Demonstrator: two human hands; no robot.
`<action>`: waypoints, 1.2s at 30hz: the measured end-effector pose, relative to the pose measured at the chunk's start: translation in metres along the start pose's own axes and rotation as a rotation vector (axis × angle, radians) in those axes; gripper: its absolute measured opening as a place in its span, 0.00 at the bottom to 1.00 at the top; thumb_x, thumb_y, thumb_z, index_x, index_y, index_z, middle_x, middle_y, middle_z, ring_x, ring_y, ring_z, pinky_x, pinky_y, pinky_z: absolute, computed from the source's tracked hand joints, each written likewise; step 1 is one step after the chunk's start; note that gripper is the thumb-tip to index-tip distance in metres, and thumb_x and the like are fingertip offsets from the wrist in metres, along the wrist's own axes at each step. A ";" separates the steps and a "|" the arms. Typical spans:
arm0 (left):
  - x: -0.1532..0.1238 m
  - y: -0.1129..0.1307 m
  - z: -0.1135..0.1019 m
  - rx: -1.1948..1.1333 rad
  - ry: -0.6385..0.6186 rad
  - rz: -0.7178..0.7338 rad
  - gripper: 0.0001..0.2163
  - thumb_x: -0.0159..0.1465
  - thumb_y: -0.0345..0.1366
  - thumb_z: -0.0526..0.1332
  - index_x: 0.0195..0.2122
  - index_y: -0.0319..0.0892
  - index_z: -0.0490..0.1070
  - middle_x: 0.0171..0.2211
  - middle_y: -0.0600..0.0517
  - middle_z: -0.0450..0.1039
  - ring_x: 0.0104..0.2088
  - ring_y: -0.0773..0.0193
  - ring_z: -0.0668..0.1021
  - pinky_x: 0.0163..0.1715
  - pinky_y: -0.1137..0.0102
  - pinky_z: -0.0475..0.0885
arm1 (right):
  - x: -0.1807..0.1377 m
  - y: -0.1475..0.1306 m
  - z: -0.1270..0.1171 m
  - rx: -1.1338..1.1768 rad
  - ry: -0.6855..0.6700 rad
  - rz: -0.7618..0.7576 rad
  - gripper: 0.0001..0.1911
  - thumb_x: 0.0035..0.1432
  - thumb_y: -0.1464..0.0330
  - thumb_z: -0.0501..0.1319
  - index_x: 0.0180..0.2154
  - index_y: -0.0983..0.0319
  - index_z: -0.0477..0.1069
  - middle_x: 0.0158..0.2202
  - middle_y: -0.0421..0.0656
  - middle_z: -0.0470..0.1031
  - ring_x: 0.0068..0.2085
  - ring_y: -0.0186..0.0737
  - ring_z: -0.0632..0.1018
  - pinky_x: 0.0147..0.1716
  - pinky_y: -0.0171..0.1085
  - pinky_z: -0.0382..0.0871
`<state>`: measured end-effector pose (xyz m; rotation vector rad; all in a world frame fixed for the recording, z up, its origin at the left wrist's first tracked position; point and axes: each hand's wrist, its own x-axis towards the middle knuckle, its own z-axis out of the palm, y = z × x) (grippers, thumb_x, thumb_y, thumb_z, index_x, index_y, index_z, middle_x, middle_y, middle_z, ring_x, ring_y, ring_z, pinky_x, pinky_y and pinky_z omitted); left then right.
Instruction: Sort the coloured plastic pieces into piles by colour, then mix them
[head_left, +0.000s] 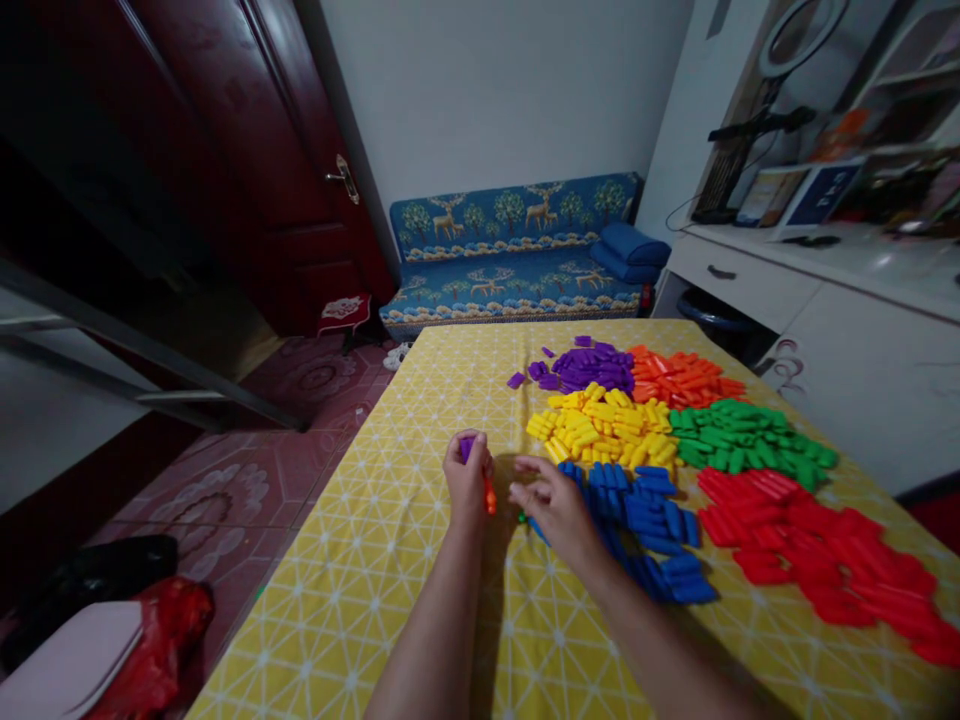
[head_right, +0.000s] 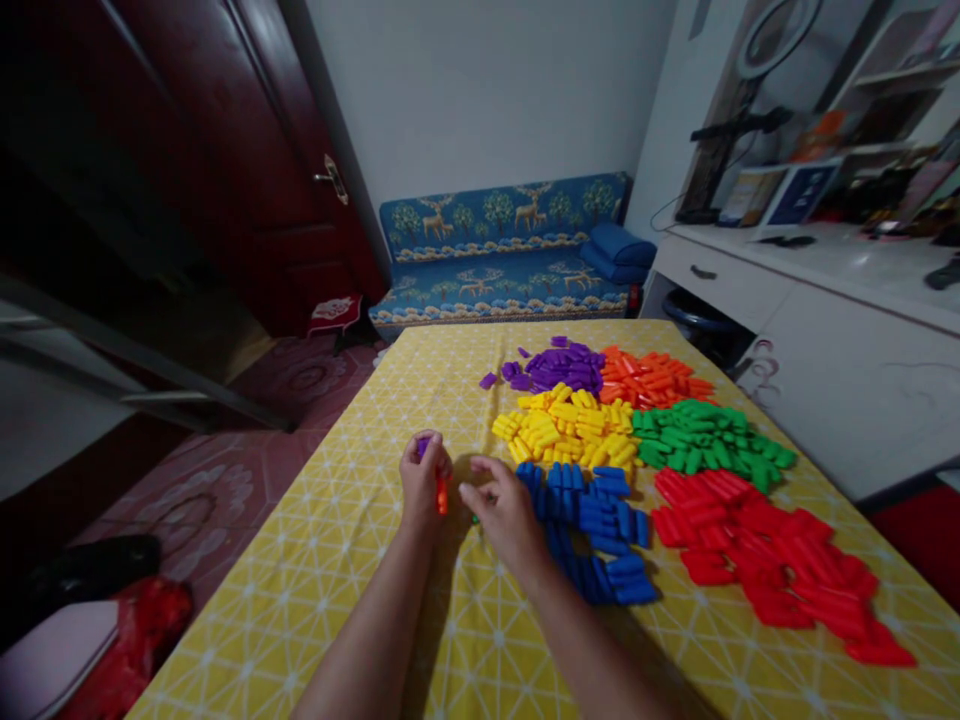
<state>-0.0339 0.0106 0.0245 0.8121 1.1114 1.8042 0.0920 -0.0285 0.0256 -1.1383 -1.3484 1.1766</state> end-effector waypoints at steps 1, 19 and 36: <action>0.000 0.001 0.000 -0.088 -0.006 -0.043 0.16 0.53 0.47 0.68 0.31 0.43 0.64 0.15 0.64 0.55 0.14 0.75 0.58 0.15 0.77 0.54 | -0.007 0.000 0.012 -0.063 -0.025 -0.031 0.21 0.51 0.63 0.65 0.48 0.59 0.72 0.48 0.47 0.76 0.32 0.38 0.79 0.29 0.36 0.72; 0.001 -0.007 -0.002 -0.375 0.016 -0.256 0.17 0.52 0.43 0.70 0.32 0.43 0.62 0.19 0.64 0.59 0.14 0.78 0.61 0.15 0.81 0.53 | -0.020 -0.013 -0.073 0.116 0.382 -0.026 0.19 0.53 0.59 0.65 0.45 0.61 0.73 0.32 0.42 0.79 0.31 0.40 0.79 0.30 0.36 0.75; 0.003 -0.008 -0.006 -0.498 -0.011 -0.314 0.11 0.57 0.38 0.68 0.33 0.42 0.66 0.19 0.61 0.61 0.15 0.78 0.62 0.15 0.82 0.55 | 0.037 -0.013 -0.190 0.217 0.627 -0.008 0.25 0.36 0.63 0.75 0.38 0.64 0.73 0.27 0.42 0.78 0.28 0.38 0.79 0.28 0.35 0.76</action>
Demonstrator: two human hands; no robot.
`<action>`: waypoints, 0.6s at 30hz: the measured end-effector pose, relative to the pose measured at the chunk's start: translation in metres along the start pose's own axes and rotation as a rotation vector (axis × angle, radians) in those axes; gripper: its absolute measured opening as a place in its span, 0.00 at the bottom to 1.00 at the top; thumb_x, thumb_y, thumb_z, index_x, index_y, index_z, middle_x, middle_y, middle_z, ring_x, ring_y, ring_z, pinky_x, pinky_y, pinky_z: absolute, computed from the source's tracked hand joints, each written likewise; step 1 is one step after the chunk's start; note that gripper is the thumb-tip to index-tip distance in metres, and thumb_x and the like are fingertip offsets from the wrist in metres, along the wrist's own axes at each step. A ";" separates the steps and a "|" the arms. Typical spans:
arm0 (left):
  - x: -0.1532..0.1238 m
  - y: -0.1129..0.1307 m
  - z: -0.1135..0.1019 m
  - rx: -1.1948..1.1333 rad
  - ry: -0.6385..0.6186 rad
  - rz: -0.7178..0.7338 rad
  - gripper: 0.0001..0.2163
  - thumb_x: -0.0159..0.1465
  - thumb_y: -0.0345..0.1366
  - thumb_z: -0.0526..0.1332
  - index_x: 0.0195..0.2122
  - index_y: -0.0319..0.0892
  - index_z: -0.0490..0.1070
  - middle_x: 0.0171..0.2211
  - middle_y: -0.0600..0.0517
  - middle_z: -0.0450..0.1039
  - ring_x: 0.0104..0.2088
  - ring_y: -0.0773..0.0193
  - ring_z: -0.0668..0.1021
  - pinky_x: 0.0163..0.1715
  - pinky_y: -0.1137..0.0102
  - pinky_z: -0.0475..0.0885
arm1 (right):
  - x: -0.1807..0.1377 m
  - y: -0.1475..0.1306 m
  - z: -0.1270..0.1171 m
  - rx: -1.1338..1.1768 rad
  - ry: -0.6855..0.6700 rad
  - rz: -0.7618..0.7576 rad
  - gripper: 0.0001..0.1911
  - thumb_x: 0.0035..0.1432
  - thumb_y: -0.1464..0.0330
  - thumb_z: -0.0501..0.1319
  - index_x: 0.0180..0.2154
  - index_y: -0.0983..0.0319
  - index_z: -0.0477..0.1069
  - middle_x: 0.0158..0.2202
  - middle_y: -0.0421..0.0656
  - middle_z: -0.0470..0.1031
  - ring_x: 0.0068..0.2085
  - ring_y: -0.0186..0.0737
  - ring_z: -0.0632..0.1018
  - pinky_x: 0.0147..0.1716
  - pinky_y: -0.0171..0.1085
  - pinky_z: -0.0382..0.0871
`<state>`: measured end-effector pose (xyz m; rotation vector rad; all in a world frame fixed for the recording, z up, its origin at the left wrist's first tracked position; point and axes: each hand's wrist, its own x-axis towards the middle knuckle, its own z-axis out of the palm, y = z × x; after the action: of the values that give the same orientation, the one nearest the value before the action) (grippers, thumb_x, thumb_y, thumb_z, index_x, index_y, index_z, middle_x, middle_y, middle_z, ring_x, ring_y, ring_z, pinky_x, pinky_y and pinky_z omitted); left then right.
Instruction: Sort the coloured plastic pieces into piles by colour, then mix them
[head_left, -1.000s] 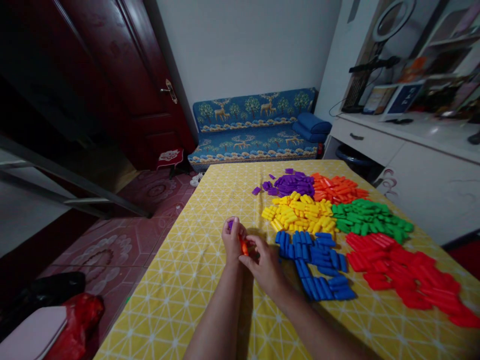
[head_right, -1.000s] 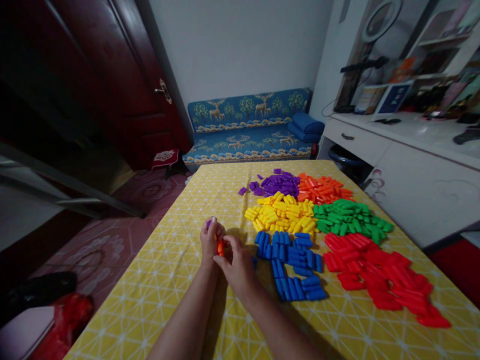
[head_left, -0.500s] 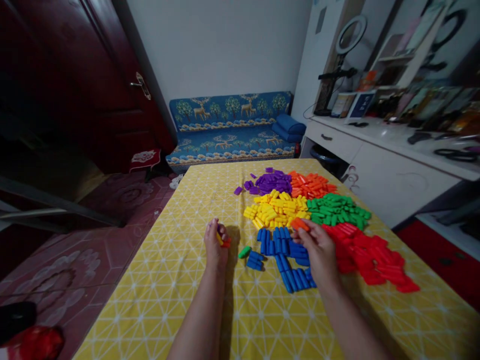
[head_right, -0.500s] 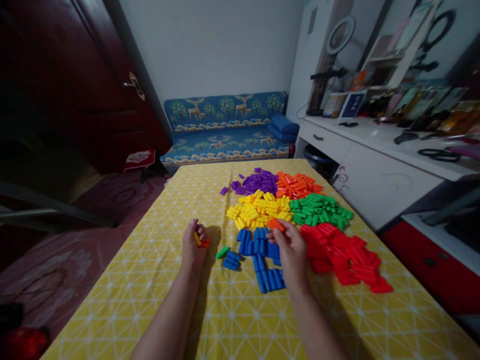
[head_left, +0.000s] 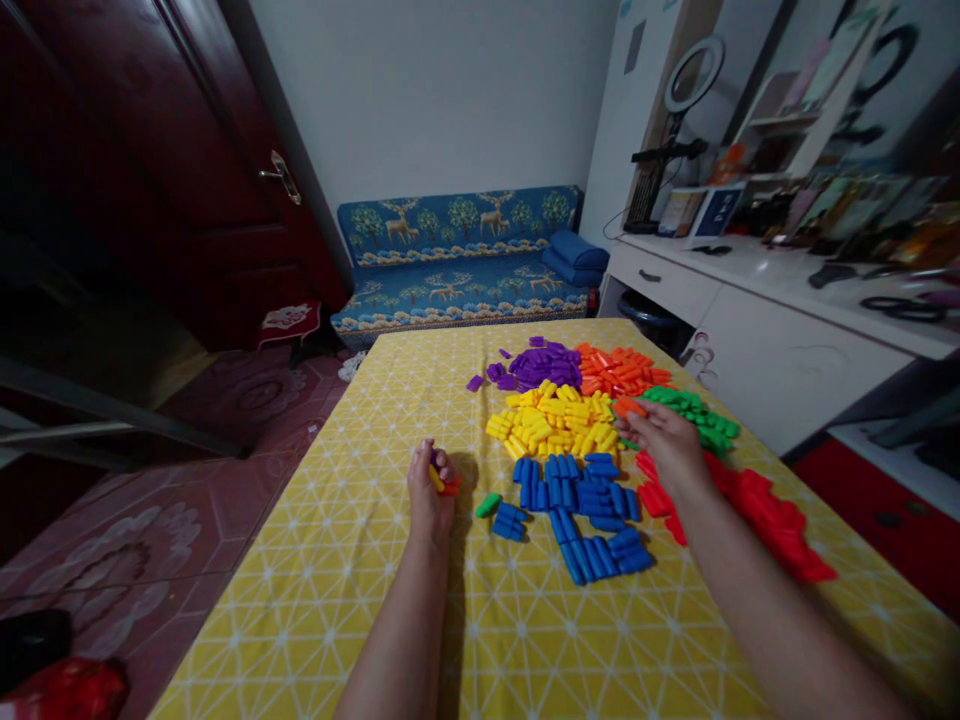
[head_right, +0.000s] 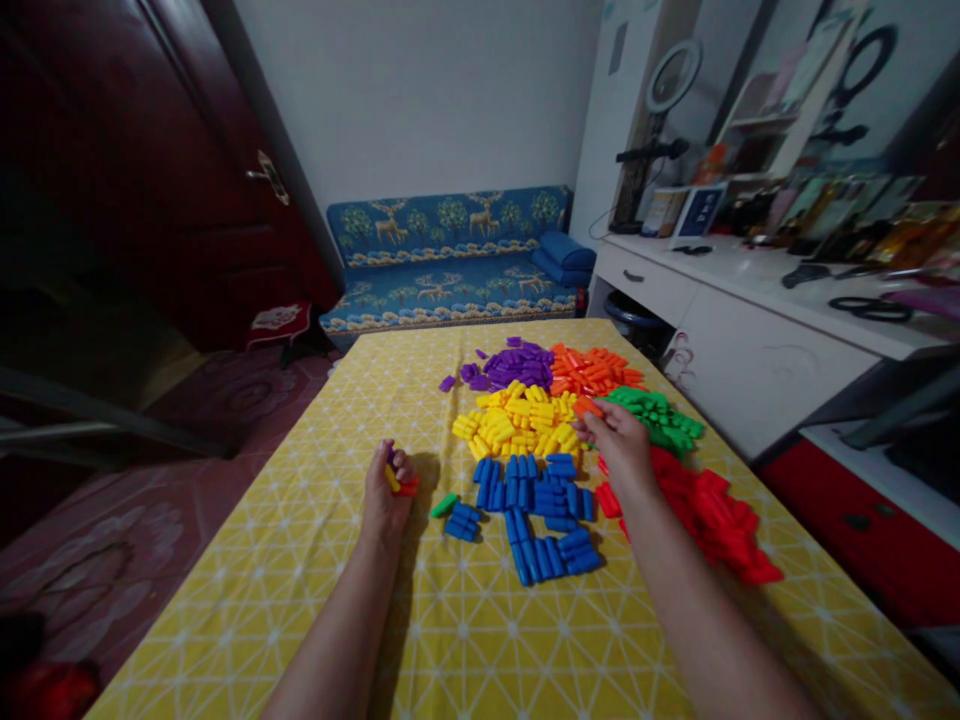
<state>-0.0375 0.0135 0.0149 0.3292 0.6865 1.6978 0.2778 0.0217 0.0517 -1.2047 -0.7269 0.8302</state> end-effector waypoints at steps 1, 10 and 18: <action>0.001 0.001 -0.001 -0.054 -0.007 -0.028 0.08 0.59 0.37 0.66 0.33 0.42 0.67 0.19 0.61 0.61 0.15 0.77 0.62 0.14 0.82 0.55 | 0.018 -0.003 0.007 -0.035 0.007 0.006 0.24 0.36 0.65 0.75 0.37 0.64 0.72 0.26 0.41 0.77 0.28 0.39 0.79 0.28 0.35 0.76; 0.002 0.008 -0.007 -0.470 -0.091 -0.307 0.21 0.67 0.47 0.53 0.56 0.42 0.67 0.58 0.36 0.68 0.58 0.46 0.72 0.52 0.51 0.71 | 0.032 0.008 0.067 -0.203 0.071 -0.215 0.35 0.44 0.66 0.67 0.56 0.63 0.65 0.59 0.55 0.67 0.51 0.49 0.76 0.43 0.44 0.76; -0.002 0.007 -0.009 -0.452 -0.252 -0.332 0.31 0.65 0.55 0.52 0.67 0.47 0.55 0.68 0.40 0.53 0.66 0.42 0.61 0.62 0.44 0.56 | -0.118 0.023 0.131 -0.432 -0.633 -0.356 0.14 0.54 0.72 0.59 0.43 0.59 0.76 0.45 0.45 0.76 0.42 0.39 0.78 0.41 0.38 0.75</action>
<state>-0.0474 0.0084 0.0125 0.0969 0.1490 1.4119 0.1031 -0.0106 0.0517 -1.1339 -1.6542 0.7742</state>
